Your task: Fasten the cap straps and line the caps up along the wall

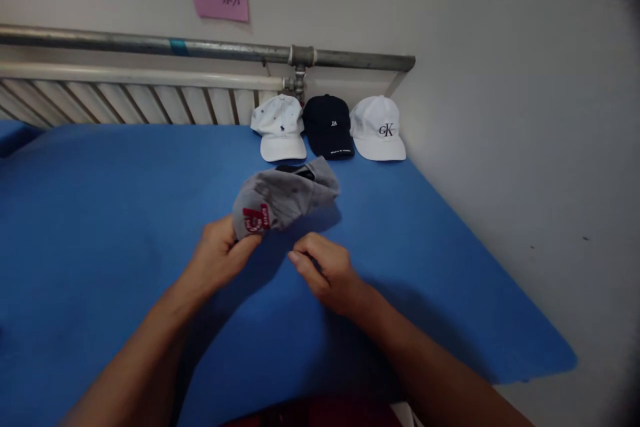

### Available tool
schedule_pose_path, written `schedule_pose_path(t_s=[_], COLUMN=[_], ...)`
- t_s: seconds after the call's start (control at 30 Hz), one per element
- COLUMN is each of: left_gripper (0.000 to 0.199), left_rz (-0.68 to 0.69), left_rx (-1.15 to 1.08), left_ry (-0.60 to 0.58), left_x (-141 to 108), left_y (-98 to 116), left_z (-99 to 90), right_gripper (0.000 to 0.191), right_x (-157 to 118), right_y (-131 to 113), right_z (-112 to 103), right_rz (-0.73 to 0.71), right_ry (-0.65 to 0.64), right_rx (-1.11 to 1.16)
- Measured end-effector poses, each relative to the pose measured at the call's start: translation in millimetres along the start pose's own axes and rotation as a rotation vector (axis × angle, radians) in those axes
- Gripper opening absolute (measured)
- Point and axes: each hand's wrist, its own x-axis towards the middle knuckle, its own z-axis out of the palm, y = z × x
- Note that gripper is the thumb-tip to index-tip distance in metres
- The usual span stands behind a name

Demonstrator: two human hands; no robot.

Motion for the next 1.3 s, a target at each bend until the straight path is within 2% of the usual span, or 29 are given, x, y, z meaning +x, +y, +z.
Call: schedule_pose_path(t_s=[0.07, 0.17, 0.27, 0.33, 0.43, 0.53, 0.8, 0.93, 1.3], left_gripper=[0.016, 0.008, 0.016, 0.021, 0.022, 0.022, 0.013, 0.015, 0.016], left_rz=[-0.078, -0.124, -0.191, -0.264, -0.302, -0.314, -0.472, -0.465, -0.509], left_rx=[-0.131, -0.451, -0.751, -0.847, -0.840, -0.832, -1.041, -1.088, -1.092], left_ry=[0.121, 0.312, 0.425, 0.426, 0.405, 0.406, 0.479, 0.523, 0.504], left_x=[1, 6, 11, 12, 12, 12, 16, 18, 17], left_y=[-3, -4, 1, 4, 5, 4, 3, 5, 7], left_z=[-3.7, -4.9, -4.3, -4.6, -5.6, -5.9, -5.0, -4.0, -3.1], right_gripper=[0.019, 0.020, 0.019, 0.019, 0.020, 0.019, 0.017, 0.014, 0.014], right_x=[-1, -4, -3, -2, 1, 1, -4, -3, 0], right_y=[2, 6, 9, 9, 11, 15, 20, 18, 13], right_z=[4, 10, 11, 10, 8, 9, 13, 11, 8], right_rz=[-0.003, 0.015, 0.085, 0.143, 0.191, 0.229, 0.254, 0.250, 0.254], right_ry=[-0.037, -0.075, -0.065, -0.049, -0.042, -0.100, -0.197, -0.288, -0.424], right_rx=[0.008, 0.031, 0.047, 0.051, 0.048, 0.030, 0.020, -0.011, -0.095])
